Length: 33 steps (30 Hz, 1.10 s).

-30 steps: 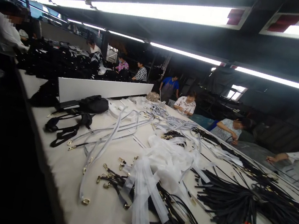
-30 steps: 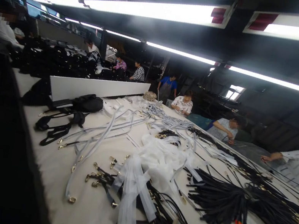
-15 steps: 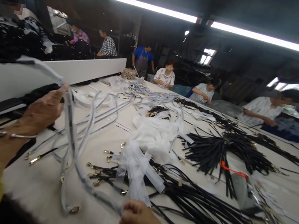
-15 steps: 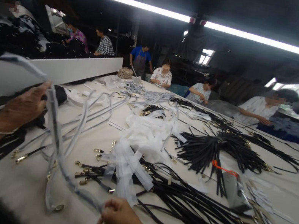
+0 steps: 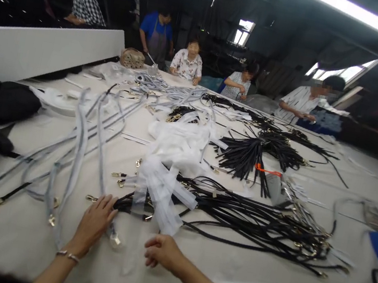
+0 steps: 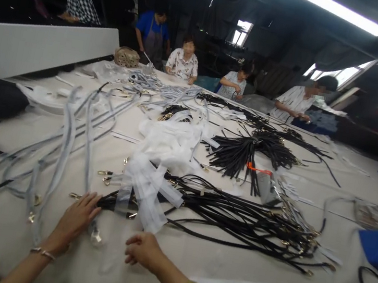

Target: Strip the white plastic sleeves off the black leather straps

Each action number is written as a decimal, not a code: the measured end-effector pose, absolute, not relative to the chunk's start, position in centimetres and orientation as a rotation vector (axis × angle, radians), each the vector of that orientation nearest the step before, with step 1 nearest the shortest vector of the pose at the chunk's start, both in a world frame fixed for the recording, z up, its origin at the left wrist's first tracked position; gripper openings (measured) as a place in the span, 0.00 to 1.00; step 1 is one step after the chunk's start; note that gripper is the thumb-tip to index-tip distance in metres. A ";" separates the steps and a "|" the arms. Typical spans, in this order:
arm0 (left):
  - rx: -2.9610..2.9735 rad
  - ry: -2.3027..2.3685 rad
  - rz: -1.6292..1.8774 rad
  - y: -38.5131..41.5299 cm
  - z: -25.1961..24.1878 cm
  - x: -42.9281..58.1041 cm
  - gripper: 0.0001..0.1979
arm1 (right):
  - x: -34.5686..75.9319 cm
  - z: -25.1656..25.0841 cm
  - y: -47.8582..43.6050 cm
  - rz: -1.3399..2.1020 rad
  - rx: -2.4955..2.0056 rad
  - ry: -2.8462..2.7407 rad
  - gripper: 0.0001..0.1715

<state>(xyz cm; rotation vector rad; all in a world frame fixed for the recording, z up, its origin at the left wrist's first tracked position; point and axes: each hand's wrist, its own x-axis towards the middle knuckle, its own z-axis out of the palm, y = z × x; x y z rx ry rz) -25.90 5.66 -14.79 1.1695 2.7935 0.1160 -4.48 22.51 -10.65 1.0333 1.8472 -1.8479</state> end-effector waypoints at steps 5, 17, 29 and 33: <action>1.246 2.759 0.149 2.5 -14.1 -27.9 0.18 | 4.3 -9.1 29.7 -1.456 1.194 2.398 0.12; 0.781 2.811 0.218 2.3 -9.5 -20.8 0.14 | 2.5 -11.8 34.9 -0.569 0.929 2.920 0.10; 0.429 2.846 0.264 6.0 -11.2 -13.8 0.10 | 12.1 -11.4 40.3 -0.319 0.764 2.928 0.15; 0.290 2.680 0.370 5.1 -11.6 -14.1 0.09 | 18.4 -11.6 43.7 -0.258 0.849 2.871 0.15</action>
